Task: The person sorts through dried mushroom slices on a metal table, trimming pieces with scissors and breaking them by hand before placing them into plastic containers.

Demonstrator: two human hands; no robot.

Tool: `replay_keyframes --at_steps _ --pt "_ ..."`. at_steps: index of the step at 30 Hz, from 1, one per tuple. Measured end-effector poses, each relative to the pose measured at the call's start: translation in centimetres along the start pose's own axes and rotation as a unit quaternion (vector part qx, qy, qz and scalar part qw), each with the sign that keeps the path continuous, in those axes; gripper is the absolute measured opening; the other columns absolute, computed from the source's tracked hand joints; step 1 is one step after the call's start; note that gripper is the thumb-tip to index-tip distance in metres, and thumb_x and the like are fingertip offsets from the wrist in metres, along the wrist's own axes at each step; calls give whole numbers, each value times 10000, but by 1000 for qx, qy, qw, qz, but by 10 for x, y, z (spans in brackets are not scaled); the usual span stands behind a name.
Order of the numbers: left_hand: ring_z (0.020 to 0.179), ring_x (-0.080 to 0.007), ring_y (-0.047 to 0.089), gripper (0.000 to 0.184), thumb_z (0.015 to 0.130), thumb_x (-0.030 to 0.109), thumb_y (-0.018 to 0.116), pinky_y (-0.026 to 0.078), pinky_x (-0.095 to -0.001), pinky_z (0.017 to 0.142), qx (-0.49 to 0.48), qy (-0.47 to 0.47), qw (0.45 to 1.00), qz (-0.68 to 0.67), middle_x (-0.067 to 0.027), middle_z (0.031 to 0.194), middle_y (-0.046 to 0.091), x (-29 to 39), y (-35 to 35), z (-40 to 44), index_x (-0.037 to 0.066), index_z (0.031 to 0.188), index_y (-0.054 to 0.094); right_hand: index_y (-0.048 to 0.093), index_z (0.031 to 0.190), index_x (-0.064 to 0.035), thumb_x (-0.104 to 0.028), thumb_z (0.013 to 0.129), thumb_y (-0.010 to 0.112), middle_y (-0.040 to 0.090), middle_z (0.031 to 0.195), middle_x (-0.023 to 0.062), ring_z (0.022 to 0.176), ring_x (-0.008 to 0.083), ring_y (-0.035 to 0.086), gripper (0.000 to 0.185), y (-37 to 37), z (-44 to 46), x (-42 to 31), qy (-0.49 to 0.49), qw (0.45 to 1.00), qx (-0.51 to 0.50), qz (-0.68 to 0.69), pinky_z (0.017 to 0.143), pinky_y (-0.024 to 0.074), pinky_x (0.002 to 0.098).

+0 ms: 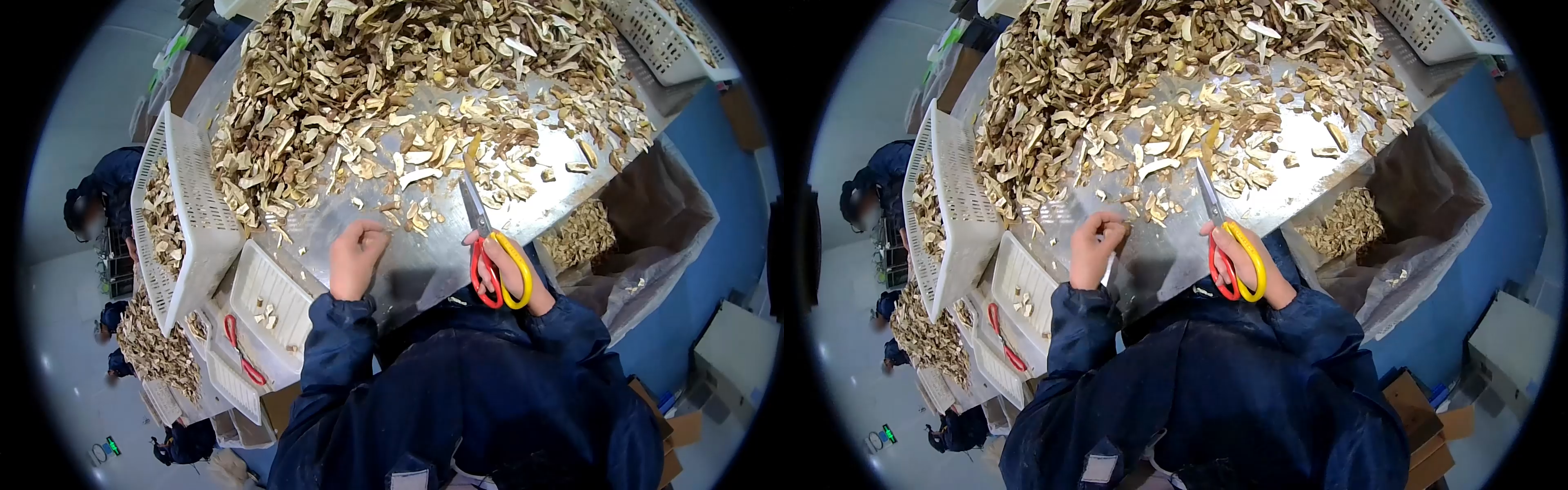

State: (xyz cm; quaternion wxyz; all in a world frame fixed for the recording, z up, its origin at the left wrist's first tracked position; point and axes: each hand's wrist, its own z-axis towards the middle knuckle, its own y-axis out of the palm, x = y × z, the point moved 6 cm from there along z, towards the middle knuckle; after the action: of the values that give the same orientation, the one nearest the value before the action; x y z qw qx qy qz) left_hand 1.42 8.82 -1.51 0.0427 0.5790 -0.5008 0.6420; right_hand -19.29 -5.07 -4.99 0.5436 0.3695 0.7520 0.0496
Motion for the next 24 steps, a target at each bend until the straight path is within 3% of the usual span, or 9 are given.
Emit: replay_keyframes --at_steps 3,7,10,14,17,20,21,23,24 --pt "726 -209 556 232 763 135 678 448 -309 656 81 190 962 176 -83 822 611 44 8 -3 25 957 619 502 1086 -16 -337 976 425 475 535 11 413 92 465 347 0 0 -1 -1 1000 1 -1 437 431 227" --pt "742 -279 551 287 739 145 696 451 -348 660 44 176 973 141 -139 853 564 56 50 6 21 977 593 504 1081 -9 -340 975 428 481 524 20 400 98 463 356 -1 1 0 -7 1000 5 0 427 430 234" --pt "732 -232 549 247 757 131 686 447 -322 646 36 165 970 175 -94 836 559 56 58 8 27 959 587 507 1077 -4 -342 974 432 482 521 23 397 100 464 361 0 -1 -3 -8 1000 10 1 420 427 237" --pt "787 -160 535 196 824 123 603 416 -274 627 -103 -38 972 -210 -57 868 560 7 40 16 22 985 557 506 1075 -1 -336 972 437 479 522 20 399 99 466 357 0 0 -2 -8 1000 7 6 417 421 235" --pt "763 -121 523 167 862 153 536 366 -227 580 -160 -147 763 -608 -19 864 546 -10 21 9 32 977 555 499 1094 -5 -319 985 383 467 532 12 410 91 451 352 1 -1 -2 1 1000 3 -13 435 435 232" --pt "779 -118 538 207 876 191 527 367 -235 573 -147 -179 754 -615 -27 888 549 0 23 8 34 1009 547 495 1103 -6 -310 991 359 462 535 9 414 87 442 351 2 -1 -1 6 1000 -1 -25 443 442 231" --pt "775 -127 565 163 866 167 545 388 -262 572 -153 -182 765 -599 -26 884 574 -3 29 12 24 937 577 495 1102 -5 -309 991 361 462 534 9 413 88 442 350 1 -1 -1 5 1000 -1 -25 443 441 231" --pt "753 -152 578 125 841 137 572 407 -294 582 -75 -82 955 -277 -43 833 587 -4 32 23 18 871 592 502 1078 5 -324 978 416 471 523 17 401 95 453 355 1 0 -1 -3 1000 -1 -6 427 429 236" --pt "743 -165 585 109 829 122 586 417 -309 587 -30 -25 995 -97 -51 807 594 11 36 26 14 837 599 505 1066 10 -332 971 444 475 517 20 395 99 459 360 1 0 -1 -8 1000 -1 3 418 423 238"
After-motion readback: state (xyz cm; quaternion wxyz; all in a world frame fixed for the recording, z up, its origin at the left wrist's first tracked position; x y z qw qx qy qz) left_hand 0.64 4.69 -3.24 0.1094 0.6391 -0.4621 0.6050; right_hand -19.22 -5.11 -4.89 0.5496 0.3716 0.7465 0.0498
